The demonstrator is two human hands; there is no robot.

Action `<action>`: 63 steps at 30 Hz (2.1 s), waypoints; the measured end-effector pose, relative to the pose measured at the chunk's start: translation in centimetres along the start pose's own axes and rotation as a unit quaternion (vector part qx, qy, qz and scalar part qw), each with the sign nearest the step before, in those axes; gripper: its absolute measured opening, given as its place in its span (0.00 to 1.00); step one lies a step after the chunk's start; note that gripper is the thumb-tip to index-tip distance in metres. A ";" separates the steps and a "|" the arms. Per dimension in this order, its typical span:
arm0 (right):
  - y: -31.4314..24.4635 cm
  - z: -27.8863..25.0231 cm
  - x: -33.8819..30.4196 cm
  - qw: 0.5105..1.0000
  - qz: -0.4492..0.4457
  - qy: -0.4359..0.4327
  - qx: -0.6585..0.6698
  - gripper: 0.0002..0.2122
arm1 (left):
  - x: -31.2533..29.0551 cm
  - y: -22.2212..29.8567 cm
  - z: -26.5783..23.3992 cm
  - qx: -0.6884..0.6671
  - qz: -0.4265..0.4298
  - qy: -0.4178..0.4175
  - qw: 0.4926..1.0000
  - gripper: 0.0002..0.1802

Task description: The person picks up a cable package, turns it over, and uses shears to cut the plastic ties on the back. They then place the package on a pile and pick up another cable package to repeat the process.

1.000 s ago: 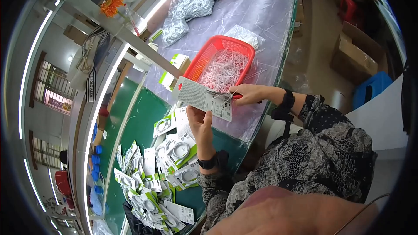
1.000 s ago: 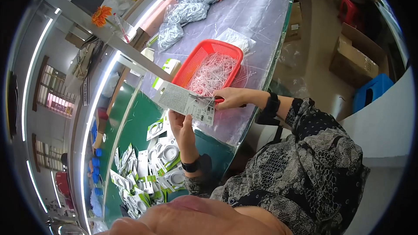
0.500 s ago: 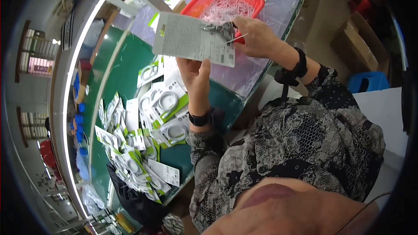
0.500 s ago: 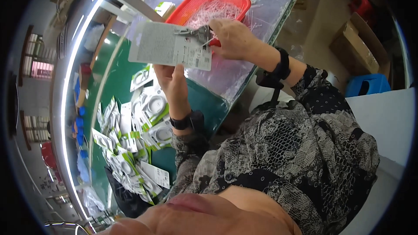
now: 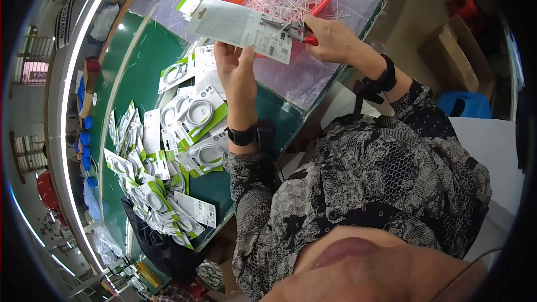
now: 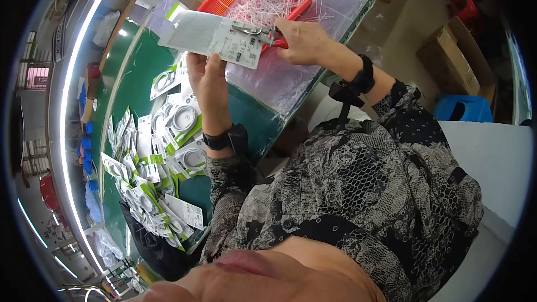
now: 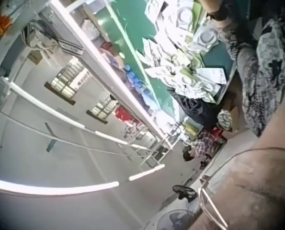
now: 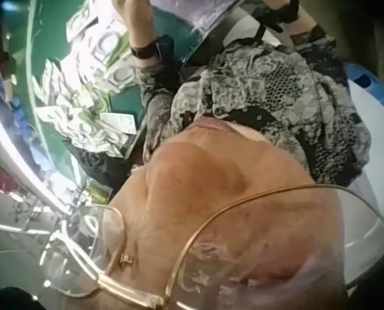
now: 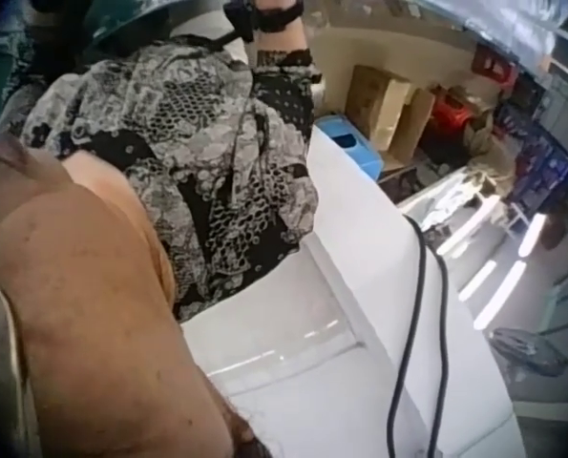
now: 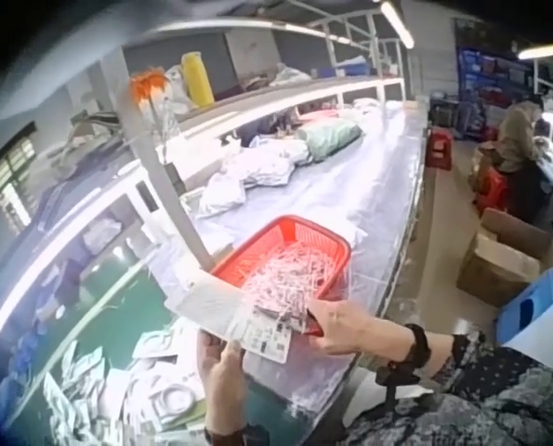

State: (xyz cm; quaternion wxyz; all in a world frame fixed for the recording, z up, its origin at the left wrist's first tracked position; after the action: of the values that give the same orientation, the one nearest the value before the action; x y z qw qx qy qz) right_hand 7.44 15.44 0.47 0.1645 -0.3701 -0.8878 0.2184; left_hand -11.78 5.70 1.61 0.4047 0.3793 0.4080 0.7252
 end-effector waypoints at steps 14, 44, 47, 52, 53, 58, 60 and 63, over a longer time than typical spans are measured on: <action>0.0 -0.2 -1.7 0.985 -0.123 0.122 -0.014 0.21 | 0.0 -0.3 0.6 -0.038 0.034 -0.006 0.999 0.26; -2.3 -1.0 -0.8 0.995 -0.084 0.044 0.016 0.22 | -0.2 -1.0 2.7 0.074 0.058 -0.028 0.995 0.26; -1.9 -0.4 -0.8 0.999 -0.033 -0.003 0.010 0.21 | -0.1 -0.9 2.8 0.084 0.048 -0.029 0.995 0.23; -2.1 -1.2 -1.7 0.995 -0.042 0.018 0.087 0.17 | 0.1 -1.7 -0.3 0.087 0.018 0.042 0.995 0.16; -2.5 -2.4 -2.3 0.991 -0.054 0.031 0.118 0.17 | 0.2 -1.8 -1.0 0.087 0.019 0.047 0.995 0.16; -4.5 -4.2 -3.4 0.980 -0.108 0.109 0.130 0.18 | 1.2 -5.8 -4.4 -0.365 -0.045 -0.063 0.928 0.22; -5.3 -2.6 -3.2 0.983 -0.133 0.086 0.094 0.19 | 1.7 -7.3 -5.1 -0.578 -0.029 -0.202 0.790 0.26; -6.3 0.0 -3.4 0.984 -0.172 0.049 0.015 0.20 | 2.7 -7.3 -5.4 -0.530 0.021 -0.240 0.813 0.28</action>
State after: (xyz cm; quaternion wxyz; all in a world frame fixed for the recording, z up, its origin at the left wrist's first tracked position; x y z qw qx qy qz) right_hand 6.04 8.99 3.18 0.2487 -0.2200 -0.9256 0.1816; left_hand -15.52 9.07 -6.36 0.6125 0.2766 -0.1574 0.7236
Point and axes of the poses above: each hand's wrist, its own x-axis towards the middle knuckle, its own z-axis out of the palm, y = z × x, the point moved 5 cm from there along x, towards the middle knuckle, and after that the axes turned 1 degree about -z, right-handed, at the moved point
